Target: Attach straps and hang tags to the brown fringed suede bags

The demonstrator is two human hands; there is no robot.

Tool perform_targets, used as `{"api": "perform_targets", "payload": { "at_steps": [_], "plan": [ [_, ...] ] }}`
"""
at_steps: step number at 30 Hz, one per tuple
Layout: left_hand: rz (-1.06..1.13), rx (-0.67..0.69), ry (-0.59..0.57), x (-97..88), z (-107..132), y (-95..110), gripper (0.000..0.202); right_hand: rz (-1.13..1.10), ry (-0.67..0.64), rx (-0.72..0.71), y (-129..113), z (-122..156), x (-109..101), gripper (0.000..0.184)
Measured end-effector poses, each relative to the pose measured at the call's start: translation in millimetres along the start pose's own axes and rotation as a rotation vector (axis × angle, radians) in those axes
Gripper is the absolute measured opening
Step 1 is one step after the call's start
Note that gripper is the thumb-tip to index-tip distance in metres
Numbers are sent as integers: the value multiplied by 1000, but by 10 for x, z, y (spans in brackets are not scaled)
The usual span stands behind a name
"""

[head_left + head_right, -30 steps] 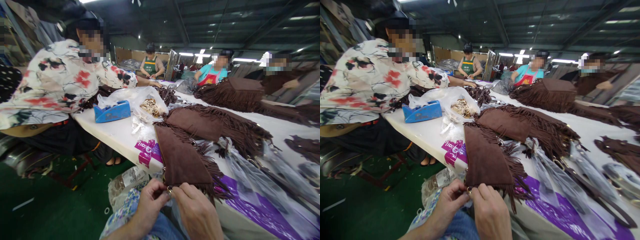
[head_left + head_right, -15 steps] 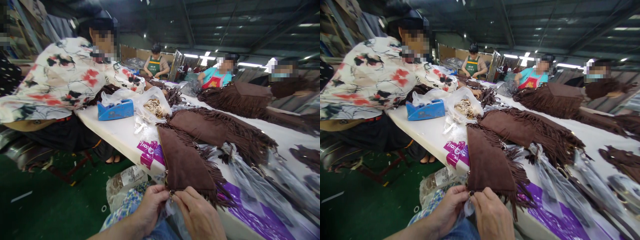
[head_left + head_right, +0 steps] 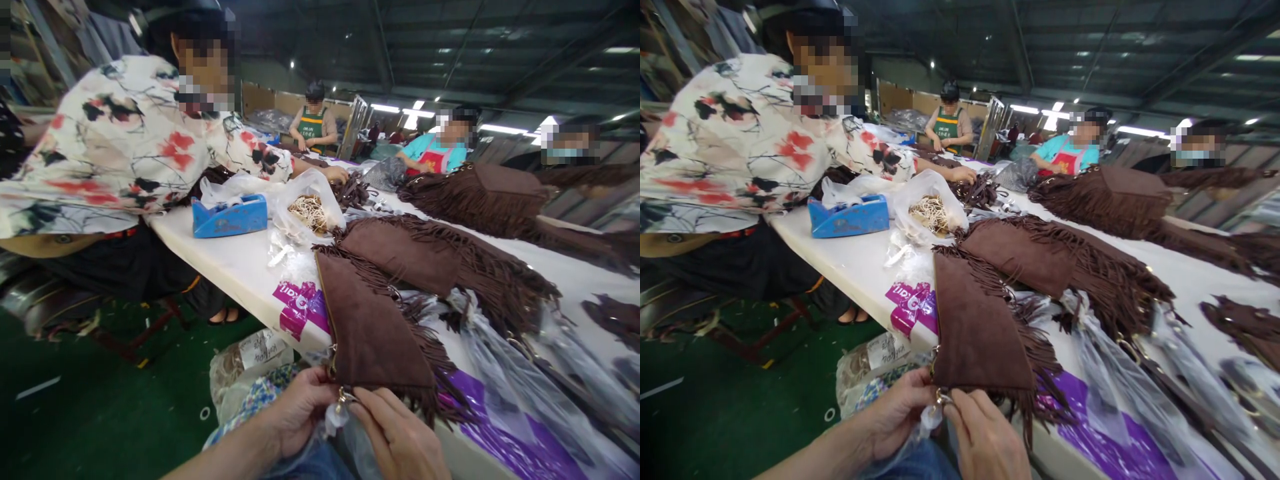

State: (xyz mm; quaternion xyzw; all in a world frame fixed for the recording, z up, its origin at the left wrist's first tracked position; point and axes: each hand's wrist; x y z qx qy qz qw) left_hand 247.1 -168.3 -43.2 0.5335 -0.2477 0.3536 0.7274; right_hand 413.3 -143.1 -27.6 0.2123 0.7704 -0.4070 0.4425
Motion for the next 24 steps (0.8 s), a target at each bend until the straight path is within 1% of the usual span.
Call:
{"api": "perform_targets", "payload": {
  "at_steps": [3, 6, 8, 10, 13, 18, 24],
  "plan": [
    [9, 32, 29, 28, 11, 5, 36, 0, 36, 24, -2, 6, -37, 22],
    [18, 50, 22, 19, 18, -11, 35, 3, -1, 53, -37, -7, -72, 24],
    [31, 55, 10, -1, 24, -31, 35, 20, -20, 27, -62, -23, -88, 28],
    [52, 64, -3, -18, 31, -51, 33, 40, -22, -2, -74, -38, -93, 28],
    [71, 91, -23, -25, 43, -65, 30, 103, 5, -45, -66, -49, -82, 29],
    [45, 98, 5, -17, 59, -61, 29, 232, 40, -95, -52, -45, -70, 32],
    [26, 140, 19, -63, 56, -98, 31, 195, -25, -107, -69, -50, -65, 32]
  ]
}}
Point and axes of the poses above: each hand's wrist, its own z-axis away from the middle knuckle, its own x-axis out of the palm, y = z × x, and after that the axes turned 14 degrees about x, right-handed
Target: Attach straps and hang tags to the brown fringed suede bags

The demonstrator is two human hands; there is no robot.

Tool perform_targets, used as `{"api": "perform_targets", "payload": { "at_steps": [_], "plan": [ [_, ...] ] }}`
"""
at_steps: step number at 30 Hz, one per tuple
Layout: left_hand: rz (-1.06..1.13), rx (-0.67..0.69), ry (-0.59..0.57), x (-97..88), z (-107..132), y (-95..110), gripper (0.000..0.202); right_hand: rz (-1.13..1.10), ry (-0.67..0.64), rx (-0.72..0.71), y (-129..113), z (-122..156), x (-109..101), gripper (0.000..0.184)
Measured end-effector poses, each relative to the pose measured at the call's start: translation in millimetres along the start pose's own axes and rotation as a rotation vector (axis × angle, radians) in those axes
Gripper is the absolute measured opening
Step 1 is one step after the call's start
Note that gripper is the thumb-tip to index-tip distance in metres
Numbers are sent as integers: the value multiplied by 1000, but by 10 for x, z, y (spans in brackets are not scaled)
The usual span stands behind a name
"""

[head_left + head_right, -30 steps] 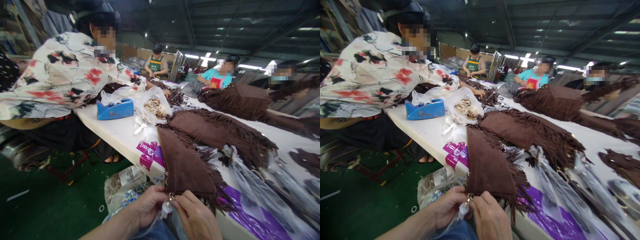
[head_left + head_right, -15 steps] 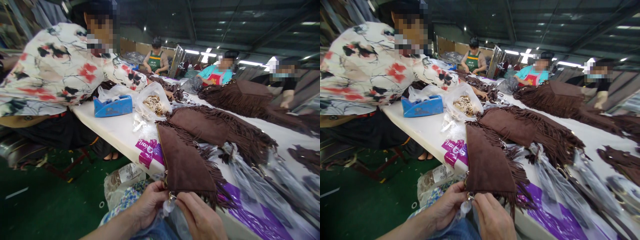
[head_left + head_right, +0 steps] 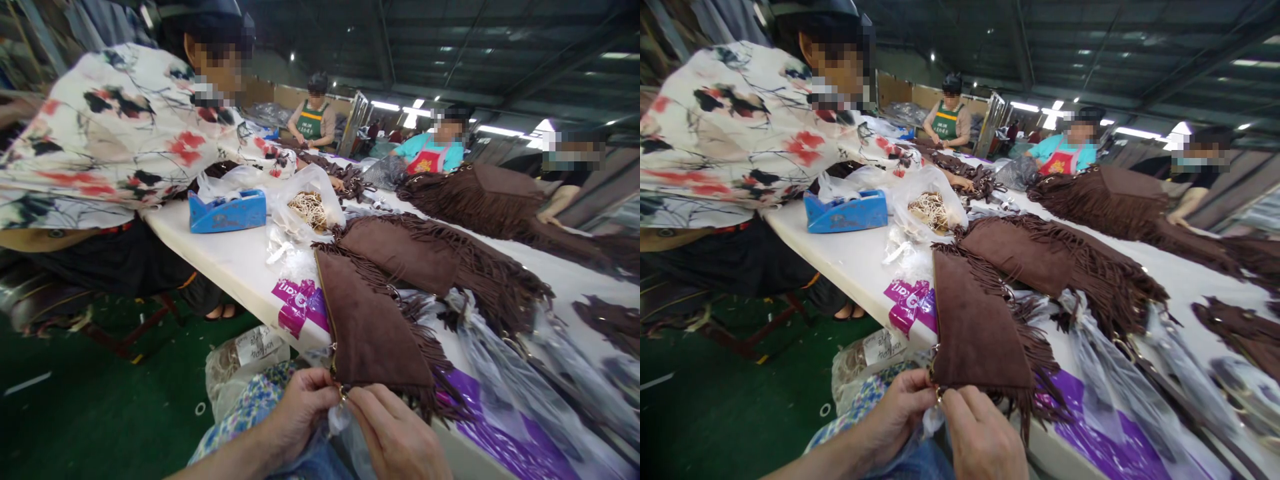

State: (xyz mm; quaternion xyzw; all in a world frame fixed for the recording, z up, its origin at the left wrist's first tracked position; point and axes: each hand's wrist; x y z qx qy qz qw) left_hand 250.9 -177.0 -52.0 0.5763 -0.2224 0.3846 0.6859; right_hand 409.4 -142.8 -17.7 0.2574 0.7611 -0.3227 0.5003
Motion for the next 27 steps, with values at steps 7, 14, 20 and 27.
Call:
{"api": "perform_targets", "payload": {
  "at_steps": [7, 14, 20, 27],
  "plan": [
    [-23, 58, -5, -22, -15, -91, 31, -46, 10, 20, -43, -38, 18, 32],
    [-274, 224, 9, -51, -16, 1, 31, -135, -34, 163, 33, 40, -25, 17],
    [-624, 532, 35, -136, 20, 411, 25, -159, 1, 154, 190, 102, -95, 21],
    [-760, 653, -196, 162, 31, 756, 21, -448, 103, 140, -48, -193, -149, 16]
  ]
}}
Point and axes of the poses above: each hand's wrist, its own z-axis away from the middle knuckle, its own x-axis out of the palm, y = z × x, and after that the axes turned 14 degrees about x, right-handed
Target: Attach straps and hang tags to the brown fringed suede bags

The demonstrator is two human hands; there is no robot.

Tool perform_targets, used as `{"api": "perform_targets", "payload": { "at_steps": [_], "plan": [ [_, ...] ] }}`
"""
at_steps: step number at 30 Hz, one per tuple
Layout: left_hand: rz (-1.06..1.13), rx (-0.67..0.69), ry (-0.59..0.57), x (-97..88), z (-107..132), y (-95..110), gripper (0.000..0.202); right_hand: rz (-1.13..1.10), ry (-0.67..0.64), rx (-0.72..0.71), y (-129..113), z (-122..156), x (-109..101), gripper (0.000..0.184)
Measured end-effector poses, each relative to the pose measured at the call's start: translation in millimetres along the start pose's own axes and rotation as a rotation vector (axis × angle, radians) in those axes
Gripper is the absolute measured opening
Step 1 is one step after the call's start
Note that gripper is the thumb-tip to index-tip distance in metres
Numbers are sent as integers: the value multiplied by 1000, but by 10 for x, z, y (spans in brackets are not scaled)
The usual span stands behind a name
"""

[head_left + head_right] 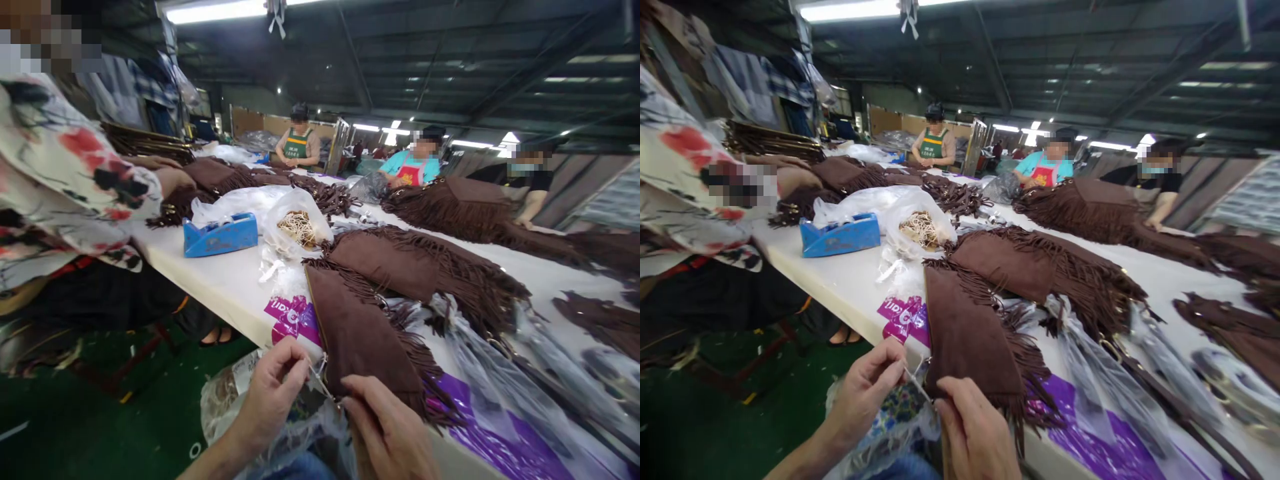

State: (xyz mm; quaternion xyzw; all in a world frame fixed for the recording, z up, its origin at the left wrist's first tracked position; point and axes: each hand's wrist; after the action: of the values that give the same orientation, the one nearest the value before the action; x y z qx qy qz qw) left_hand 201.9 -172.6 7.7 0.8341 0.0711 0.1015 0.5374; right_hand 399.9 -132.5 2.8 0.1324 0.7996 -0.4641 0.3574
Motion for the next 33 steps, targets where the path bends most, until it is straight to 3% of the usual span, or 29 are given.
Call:
{"api": "perform_targets", "payload": {
  "at_steps": [4, 8, 12, 15, 19, 23, 28, 33],
  "plan": [
    [-41, 67, -109, 131, -185, 122, 18, -114, 1, -1, -137, -139, 101, 16],
    [-60, 78, -165, 229, -301, 119, 17, -217, -19, 100, -122, -200, 122, 26],
    [-55, 10, -180, 223, -252, 44, 15, -297, -87, 259, -22, -183, 105, 33],
    [-180, 45, -200, 203, -170, 38, 5, -310, -95, 331, 39, -149, 112, 37],
    [-330, 59, -262, 241, -100, 52, 9, -298, -98, 345, 66, -127, 127, 38],
    [-361, 85, -233, 298, -81, 11, 8, -263, -89, 302, 48, -131, 116, 37],
    [-227, 78, -211, 299, -111, 22, 20, -260, -40, 292, 45, -104, 122, 36],
    [105, -99, -131, 240, -125, -32, 24, -413, -105, 448, 97, -65, 142, 39]
  ]
}}
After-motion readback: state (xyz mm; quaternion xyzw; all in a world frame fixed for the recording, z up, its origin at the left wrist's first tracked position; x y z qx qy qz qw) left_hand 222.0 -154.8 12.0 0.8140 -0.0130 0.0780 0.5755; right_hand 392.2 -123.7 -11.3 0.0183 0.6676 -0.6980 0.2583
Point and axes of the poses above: each hand's wrist, its own z-axis away from the middle knuckle, its own x-axis out of the palm, y = z × x, and after that the axes turned 14 degrees about x, right-handed
